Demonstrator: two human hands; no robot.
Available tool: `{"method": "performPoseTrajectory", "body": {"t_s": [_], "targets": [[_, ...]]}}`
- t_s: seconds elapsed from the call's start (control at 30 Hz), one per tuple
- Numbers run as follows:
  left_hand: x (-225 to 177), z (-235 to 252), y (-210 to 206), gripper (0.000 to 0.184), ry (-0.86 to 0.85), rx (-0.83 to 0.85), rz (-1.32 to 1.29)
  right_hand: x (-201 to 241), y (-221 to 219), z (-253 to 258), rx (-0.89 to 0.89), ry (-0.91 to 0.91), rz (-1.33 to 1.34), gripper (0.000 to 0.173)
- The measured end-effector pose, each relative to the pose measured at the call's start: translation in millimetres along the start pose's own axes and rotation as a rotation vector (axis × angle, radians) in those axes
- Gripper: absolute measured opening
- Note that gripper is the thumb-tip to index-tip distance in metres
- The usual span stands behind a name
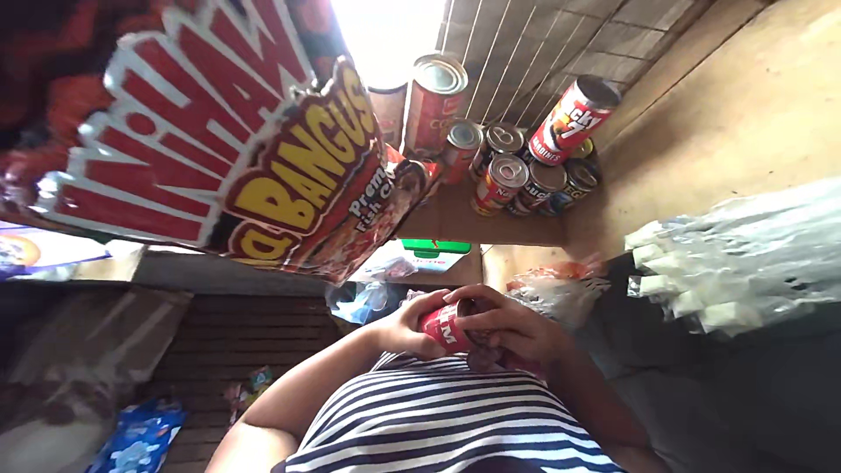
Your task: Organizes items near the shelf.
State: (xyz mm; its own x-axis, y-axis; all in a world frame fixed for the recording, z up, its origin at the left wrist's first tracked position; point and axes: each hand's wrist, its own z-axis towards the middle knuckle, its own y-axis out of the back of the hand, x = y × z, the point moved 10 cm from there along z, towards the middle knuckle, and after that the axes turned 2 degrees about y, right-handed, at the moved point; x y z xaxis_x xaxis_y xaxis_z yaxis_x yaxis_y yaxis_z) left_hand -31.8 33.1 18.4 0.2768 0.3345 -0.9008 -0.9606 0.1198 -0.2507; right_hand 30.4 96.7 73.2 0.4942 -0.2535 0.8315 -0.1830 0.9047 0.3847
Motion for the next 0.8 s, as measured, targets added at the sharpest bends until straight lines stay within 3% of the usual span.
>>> {"method": "performPoseTrajectory", "body": {"t_s": [0.07,0.13,0.17,0.3,0.4,0.47,0.57,0.63,0.7,0.8], "targets": [[3.8,5.9,-5.4,0.062,0.057,0.055,-0.106,-1.0,2.7,-3.2,0.024,0.003,0.089,0.036],[-0.9,11.4,-3.6,0.066,0.072,0.033,0.020,-2.1,7.4,-4.4,-0.004,-0.014,0.066,0.036],[-8.0,13.4,-1.1,0.070,0.060,0.008,0.161,-3.1,10.7,-5.0,-0.049,-0.023,0.023,0.036],[-36.7,14.8,8.6,0.058,0.102,-0.241,0.845,-15.2,28.0,-13.7,-0.430,-0.113,-0.230,0.033],[-41.6,14.7,8.7,0.057,0.043,-0.382,1.071,-27.9,39.6,-21.4,-0.633,-0.285,-0.394,0.032],[-37.0,12.4,14.4,0.057,0.001,-0.446,0.935,-31.2,50.5,-27.9,-0.651,-0.415,-0.534,0.032],[-29.8,12.1,21.3,0.049,0.041,-0.457,0.387,-22.0,68.2,-36.7,-0.663,-0.485,-0.638,0.035],[-23.0,12.6,21.0,0.046,0.178,-0.455,0.096,-8.8,76.2,-40.3,-0.726,-0.449,-0.585,0.039],[-16.6,12.6,19.2,0.047,0.247,-0.434,-0.027,5.7,80.6,-40.1,-0.792,-0.369,-0.567,0.039],[-7.7,14.8,15.4,0.044,0.260,-0.382,-0.102,27.7,81.3,-31.1,-0.803,-0.147,-0.566,0.019]]}}
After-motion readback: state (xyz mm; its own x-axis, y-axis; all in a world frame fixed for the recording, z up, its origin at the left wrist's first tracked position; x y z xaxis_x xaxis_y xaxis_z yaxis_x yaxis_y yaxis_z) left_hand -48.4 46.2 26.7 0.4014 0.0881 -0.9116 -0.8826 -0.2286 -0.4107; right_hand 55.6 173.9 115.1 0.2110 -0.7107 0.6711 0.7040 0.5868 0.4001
